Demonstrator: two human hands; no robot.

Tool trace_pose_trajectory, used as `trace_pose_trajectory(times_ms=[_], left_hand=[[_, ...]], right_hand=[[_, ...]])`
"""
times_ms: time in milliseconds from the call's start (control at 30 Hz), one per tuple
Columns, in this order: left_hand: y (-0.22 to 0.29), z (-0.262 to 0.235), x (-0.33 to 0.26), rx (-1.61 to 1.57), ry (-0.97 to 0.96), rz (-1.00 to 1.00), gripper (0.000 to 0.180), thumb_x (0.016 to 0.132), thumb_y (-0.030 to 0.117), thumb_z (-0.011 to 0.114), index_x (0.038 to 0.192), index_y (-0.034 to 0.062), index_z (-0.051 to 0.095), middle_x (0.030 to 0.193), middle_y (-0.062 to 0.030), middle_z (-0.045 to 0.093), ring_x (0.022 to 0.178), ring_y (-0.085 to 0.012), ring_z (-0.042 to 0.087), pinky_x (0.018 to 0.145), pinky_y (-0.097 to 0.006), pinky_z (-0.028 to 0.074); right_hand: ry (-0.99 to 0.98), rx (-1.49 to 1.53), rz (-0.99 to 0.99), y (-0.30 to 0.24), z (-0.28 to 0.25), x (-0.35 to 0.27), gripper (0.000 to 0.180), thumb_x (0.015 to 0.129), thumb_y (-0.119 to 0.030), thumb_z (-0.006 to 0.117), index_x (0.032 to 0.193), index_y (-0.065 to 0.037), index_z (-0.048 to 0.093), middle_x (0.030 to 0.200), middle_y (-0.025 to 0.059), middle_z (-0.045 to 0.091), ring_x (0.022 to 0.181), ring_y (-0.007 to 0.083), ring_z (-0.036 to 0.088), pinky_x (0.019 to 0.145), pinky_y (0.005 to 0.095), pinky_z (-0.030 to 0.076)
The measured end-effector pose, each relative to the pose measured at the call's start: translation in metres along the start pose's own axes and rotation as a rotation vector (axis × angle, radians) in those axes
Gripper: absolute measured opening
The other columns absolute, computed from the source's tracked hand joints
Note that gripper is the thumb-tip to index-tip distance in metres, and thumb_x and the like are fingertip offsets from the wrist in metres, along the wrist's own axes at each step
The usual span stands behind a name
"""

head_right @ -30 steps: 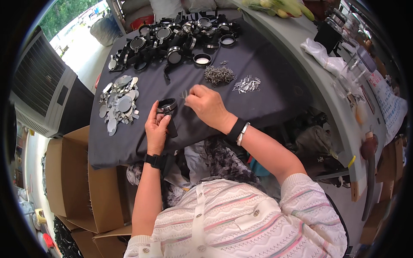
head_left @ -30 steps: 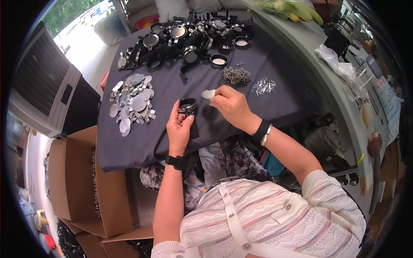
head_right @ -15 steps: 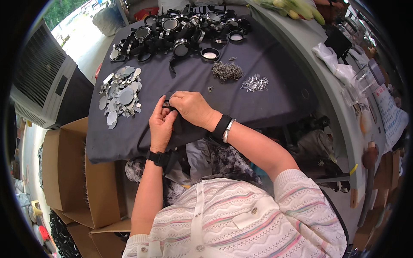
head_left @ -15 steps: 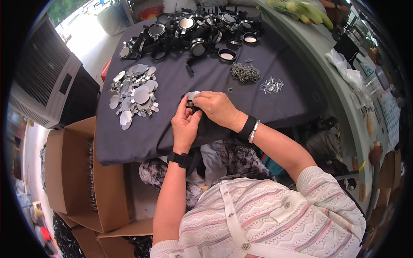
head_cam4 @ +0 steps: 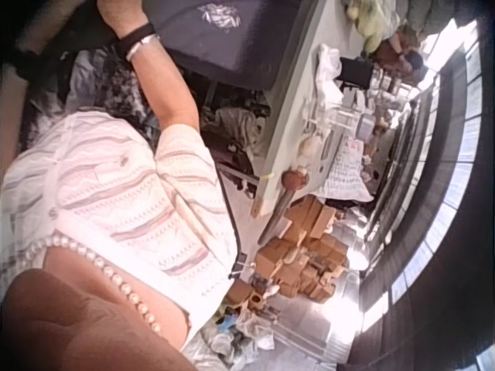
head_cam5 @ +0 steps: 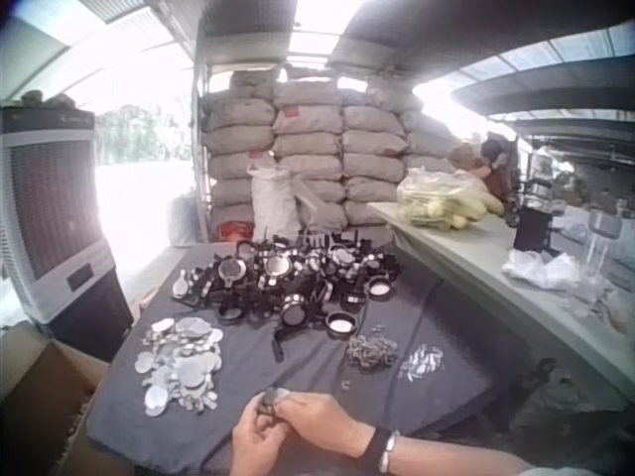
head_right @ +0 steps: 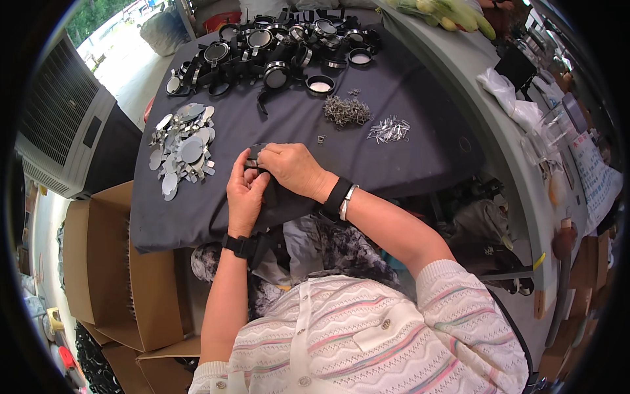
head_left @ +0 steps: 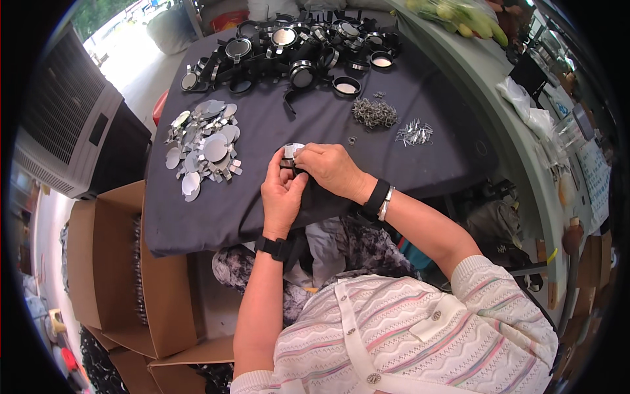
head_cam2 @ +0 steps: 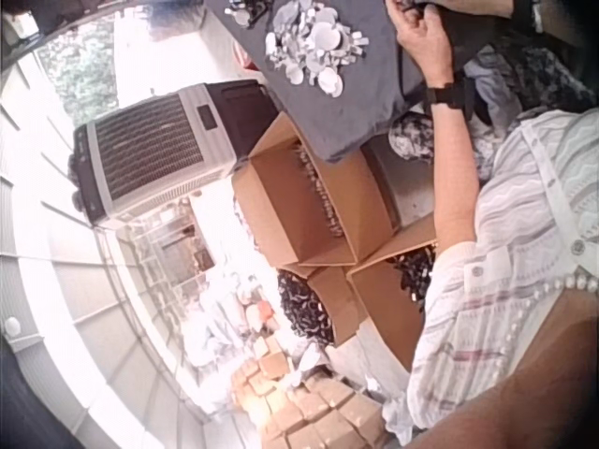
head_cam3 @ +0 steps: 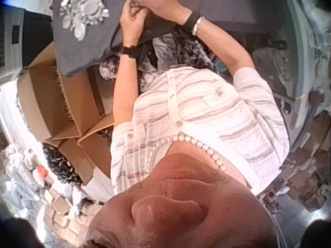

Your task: The person picks up a black ring and a metal plate, fits the plate into the ring, and secures them together by pressing a small metal clip onto the edge. The person then places the assembled unit into a cardboard box and repeats the process.

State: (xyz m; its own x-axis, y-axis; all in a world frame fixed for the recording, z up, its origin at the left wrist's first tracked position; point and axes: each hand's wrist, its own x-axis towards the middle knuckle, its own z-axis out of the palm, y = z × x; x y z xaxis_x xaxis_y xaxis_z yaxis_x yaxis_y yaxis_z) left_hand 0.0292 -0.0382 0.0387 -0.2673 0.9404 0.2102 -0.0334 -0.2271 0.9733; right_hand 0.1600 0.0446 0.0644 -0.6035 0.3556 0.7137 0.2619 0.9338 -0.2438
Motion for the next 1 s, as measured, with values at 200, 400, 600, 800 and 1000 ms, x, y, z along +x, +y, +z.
trace_pose_trajectory(times_ms=[200,400,600,800,1000], left_hand=[[0.001,0.002,0.000,-0.004,0.012,0.001,0.056,0.081,-0.001,0.062,0.131,-0.0046,0.040,0.078,-0.0005,0.057,0.065,-0.0029,0.047,0.060,-0.017,0.040],[0.002,0.000,0.000,-0.011,-0.010,-0.020,0.049,0.081,-0.002,0.063,0.126,-0.0034,0.045,0.081,-0.0002,0.057,0.067,-0.0027,0.047,0.060,-0.017,0.040],[0.003,0.002,0.002,-0.035,-0.030,-0.006,0.037,0.084,0.003,0.059,0.120,0.0039,0.051,0.076,0.0051,0.054,0.056,0.0003,0.042,0.045,-0.016,0.032],[0.008,0.004,0.003,0.080,0.077,0.004,0.021,0.090,0.008,0.052,0.109,0.0011,0.057,0.075,0.0028,0.054,0.054,-0.0017,0.043,0.044,-0.017,0.034],[0.006,0.016,0.008,0.071,0.087,0.105,0.017,0.091,0.006,0.047,0.105,0.0028,0.057,0.075,0.0008,0.056,0.051,-0.0022,0.043,0.040,-0.017,0.032]], right_hand=[[-0.032,0.133,0.064,0.004,-0.005,-0.002,0.012,0.073,0.001,0.062,0.084,-0.001,0.060,0.080,0.0099,0.063,0.070,0.0273,0.064,0.060,0.0331,0.053],[-0.063,0.065,0.000,0.003,-0.005,0.000,0.014,0.072,0.000,0.061,0.085,-0.002,0.059,0.078,0.0094,0.061,0.070,0.0282,0.063,0.059,0.0336,0.052],[-0.033,-0.013,-0.030,0.000,-0.004,-0.001,0.008,0.074,-0.007,0.058,0.081,-0.005,0.056,0.075,0.0088,0.058,0.068,0.0281,0.062,0.057,0.0356,0.050],[0.025,-0.020,-0.037,-0.003,-0.004,-0.002,0.008,0.075,-0.011,0.057,0.080,-0.005,0.057,0.074,0.0071,0.056,0.067,0.0262,0.062,0.058,0.0349,0.050],[-0.048,0.038,0.113,0.001,-0.022,-0.007,0.010,0.078,-0.015,0.059,0.079,-0.005,0.059,0.079,0.0088,0.058,0.076,0.0261,0.061,0.066,0.0358,0.050]])
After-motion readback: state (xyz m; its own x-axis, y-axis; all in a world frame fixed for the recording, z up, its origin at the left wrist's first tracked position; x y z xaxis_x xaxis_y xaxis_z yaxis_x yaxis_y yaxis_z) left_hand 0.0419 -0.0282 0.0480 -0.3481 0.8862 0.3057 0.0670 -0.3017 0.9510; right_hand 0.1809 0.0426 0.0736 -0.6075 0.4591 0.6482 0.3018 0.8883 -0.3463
